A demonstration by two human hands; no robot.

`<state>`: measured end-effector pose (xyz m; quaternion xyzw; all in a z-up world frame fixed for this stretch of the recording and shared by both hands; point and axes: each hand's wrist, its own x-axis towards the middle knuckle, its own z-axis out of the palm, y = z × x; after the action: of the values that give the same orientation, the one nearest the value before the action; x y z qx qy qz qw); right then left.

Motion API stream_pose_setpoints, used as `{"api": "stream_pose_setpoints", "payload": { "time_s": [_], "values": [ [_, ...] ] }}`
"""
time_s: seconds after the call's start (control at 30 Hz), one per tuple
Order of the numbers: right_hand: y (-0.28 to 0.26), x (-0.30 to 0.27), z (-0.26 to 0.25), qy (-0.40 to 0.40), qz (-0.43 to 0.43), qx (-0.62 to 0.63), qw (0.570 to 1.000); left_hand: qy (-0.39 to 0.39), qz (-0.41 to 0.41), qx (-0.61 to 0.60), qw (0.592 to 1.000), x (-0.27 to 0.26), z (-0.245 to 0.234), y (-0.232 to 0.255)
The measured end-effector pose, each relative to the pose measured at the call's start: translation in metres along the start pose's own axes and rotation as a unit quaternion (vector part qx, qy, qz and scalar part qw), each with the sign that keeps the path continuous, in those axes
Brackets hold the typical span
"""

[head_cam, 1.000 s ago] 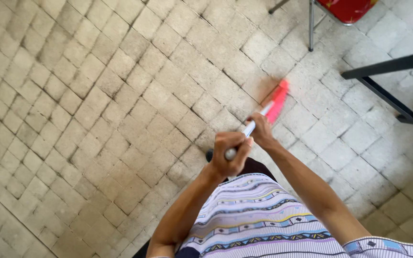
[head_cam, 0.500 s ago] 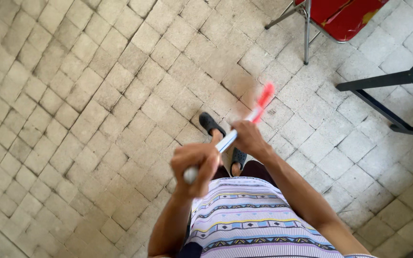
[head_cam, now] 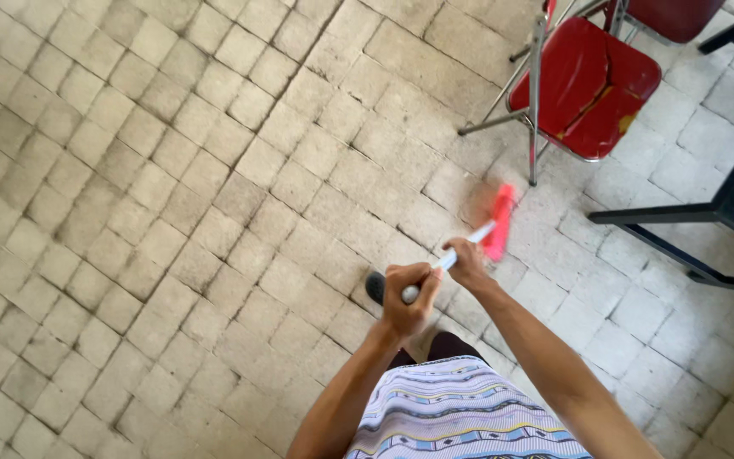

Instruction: The person sweeps a tiled floor using a red broom with a long handle. They move around a room containing chairs and tables, sweeping debris into a pile and maneuvering the broom around furniture legs.

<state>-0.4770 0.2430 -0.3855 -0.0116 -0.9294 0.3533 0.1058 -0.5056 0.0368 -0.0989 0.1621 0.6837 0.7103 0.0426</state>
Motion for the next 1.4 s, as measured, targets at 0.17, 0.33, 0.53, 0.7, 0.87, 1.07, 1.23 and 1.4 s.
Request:
{"api": "stream_pose_setpoints", "payload": {
  "time_s": [0.17, 0.33, 0.53, 0.7, 0.87, 1.07, 1.23, 1.4],
  "values": [
    [-0.068, 0.109, 0.032, 0.018, -0.074, 0.121, 0.99, -0.068, 0.106, 0.059, 0.99, 0.061, -0.043, 0.067],
    [-0.153, 0.176, 0.001, -0.056, -0.054, 0.127, 0.989, -0.11, 0.147, 0.075, 0.98, 0.091, -0.076, 0.107],
    [-0.154, 0.188, -0.02, -0.179, 0.108, 0.047, 0.977, -0.111, 0.094, 0.015, 0.989, 0.134, -0.108, 0.102],
    [-0.042, 0.176, 0.003, -0.091, 0.09, -0.013, 0.992, -0.082, -0.04, -0.059, 0.994, 0.2, -0.088, 0.023],
    [-0.004, 0.226, 0.013, -0.143, 0.229, 0.014, 0.963, -0.145, -0.091, -0.043, 0.984, 0.261, -0.054, -0.025],
    [-0.061, 0.324, 0.017, 0.141, -0.081, 0.115, 0.98, -0.156, 0.109, 0.006, 0.982, 0.339, -0.051, 0.012],
    [-0.086, 0.439, 0.009, 0.089, -0.145, 0.248, 0.954, -0.153, 0.126, 0.078, 0.977, 0.389, -0.05, 0.064],
    [-0.116, 0.476, -0.018, -0.09, -0.002, 0.161, 0.983, -0.12, 0.166, 0.063, 0.977, 0.428, -0.083, 0.098]
  ]
}}
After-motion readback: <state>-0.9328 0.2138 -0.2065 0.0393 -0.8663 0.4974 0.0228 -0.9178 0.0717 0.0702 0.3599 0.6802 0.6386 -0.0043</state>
